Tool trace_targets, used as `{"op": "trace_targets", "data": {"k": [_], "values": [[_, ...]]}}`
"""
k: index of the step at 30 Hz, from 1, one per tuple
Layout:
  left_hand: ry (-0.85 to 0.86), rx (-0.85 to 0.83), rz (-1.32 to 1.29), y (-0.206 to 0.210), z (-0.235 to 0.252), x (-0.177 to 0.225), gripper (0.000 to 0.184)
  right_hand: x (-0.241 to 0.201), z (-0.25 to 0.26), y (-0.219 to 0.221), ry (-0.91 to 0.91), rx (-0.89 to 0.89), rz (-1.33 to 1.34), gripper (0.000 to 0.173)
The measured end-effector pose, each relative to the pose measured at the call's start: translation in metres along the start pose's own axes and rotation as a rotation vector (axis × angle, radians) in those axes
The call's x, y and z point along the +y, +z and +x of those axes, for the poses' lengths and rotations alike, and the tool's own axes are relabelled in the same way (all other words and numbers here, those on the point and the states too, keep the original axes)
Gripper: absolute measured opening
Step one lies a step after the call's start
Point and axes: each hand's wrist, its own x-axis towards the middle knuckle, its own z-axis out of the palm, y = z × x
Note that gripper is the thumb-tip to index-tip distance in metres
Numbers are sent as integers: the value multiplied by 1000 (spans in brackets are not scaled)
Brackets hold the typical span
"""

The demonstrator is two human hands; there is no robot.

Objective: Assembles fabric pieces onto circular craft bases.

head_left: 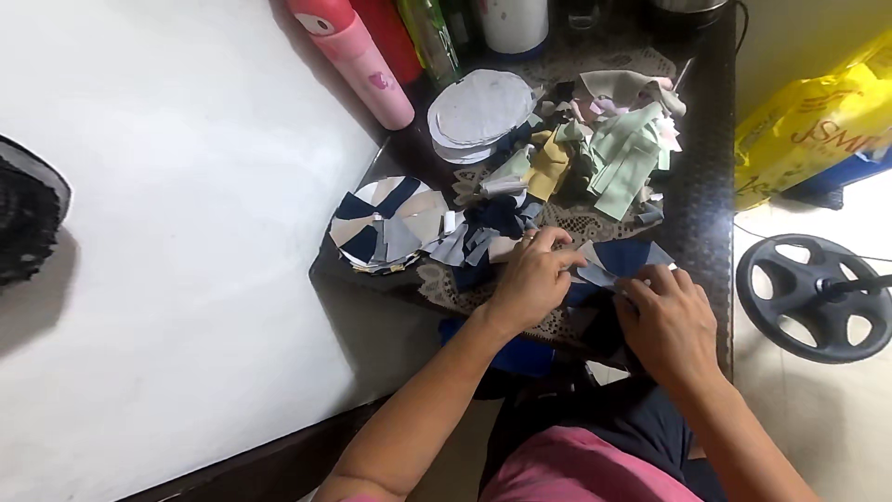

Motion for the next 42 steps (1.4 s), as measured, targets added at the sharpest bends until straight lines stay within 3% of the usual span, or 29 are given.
{"op": "trace_targets", "data": {"k": [7,11,15,19,27,33,38,42], "values": [[128,-28,22,5,8,-13,9,1,4,10,-39,44,-32,16],[152,59,-136,2,6,-10,7,-5,6,-5,72,43,134,17],[-34,-26,-322,-11,1,0,6,-9,10,-26,309,-132,377,18],[-165,-121,-204,-15,4,11,8,-11,19,-31,450,-336,411,15],[107,-79,102,-1,20,8,10,-14,30,-24,366,-298,208,13],[141,-81,131,4,25,7,11,-14,29,-17,250,-246,137,10],[15,-124,-225,-10,20,20,13,-2,14,-39,280,-172,305,15],[-132,-169,-575,-5,13,35,9,20,-12,-54,425,-214,534,19]]}}
